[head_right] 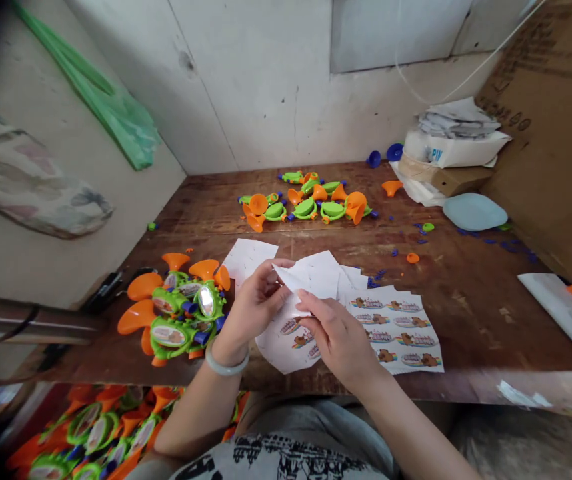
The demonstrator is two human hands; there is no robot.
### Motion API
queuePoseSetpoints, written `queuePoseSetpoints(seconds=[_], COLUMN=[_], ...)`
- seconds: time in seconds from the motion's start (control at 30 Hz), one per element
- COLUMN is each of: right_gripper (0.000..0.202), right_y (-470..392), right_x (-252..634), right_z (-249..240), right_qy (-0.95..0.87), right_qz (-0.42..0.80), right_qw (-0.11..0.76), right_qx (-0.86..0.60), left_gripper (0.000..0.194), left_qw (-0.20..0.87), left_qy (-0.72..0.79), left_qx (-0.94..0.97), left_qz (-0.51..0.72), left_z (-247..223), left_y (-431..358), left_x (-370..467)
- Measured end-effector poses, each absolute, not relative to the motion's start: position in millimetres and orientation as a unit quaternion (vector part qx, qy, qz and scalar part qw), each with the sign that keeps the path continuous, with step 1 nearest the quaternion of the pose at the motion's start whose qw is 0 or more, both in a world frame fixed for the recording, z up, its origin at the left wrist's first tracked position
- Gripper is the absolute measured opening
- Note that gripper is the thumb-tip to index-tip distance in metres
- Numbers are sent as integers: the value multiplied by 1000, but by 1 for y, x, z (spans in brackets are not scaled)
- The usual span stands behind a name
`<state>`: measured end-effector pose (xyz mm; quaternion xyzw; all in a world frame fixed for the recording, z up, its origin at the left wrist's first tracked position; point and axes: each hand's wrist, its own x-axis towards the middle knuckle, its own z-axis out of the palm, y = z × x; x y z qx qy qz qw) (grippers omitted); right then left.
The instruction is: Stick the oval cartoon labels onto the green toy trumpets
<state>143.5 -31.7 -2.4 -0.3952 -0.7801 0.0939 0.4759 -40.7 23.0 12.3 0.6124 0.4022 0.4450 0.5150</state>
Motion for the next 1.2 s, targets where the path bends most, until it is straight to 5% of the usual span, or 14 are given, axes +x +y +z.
queuePoseSetpoints(seconds=[0.27,0.47,0.73,0.9,1.07,1.2], right_gripper=[70,76,31,28,30,39], right_y=[-29,-37,-56,-51,-46,-37], right_x=[146,159,174,174,175,173], right_z=[-13,-19,-12,-17,-8,-1], right_qy=[-783,-804,-777,-769,-738,-661], right_qz=[-3,-67,-26,-29,47,107], right_qw=[510,478,488,500,519,577], right_qx=[-355,-347,-397,-398,-428,-467], left_gripper=[39,35,45,73,47,45], left_qw=[529,411,278,182,204,214], left_qy=[408,463,600,776,790,735], left_qx=[582,693,684,491,433,462], left_qz=[464,368,307,352,383,447], left_z=[8,-13,-35,-32,-29,-12], left_y=[31,60,151,226,249,222], left_x=[-31,-23,-14,-45,-65,-66])
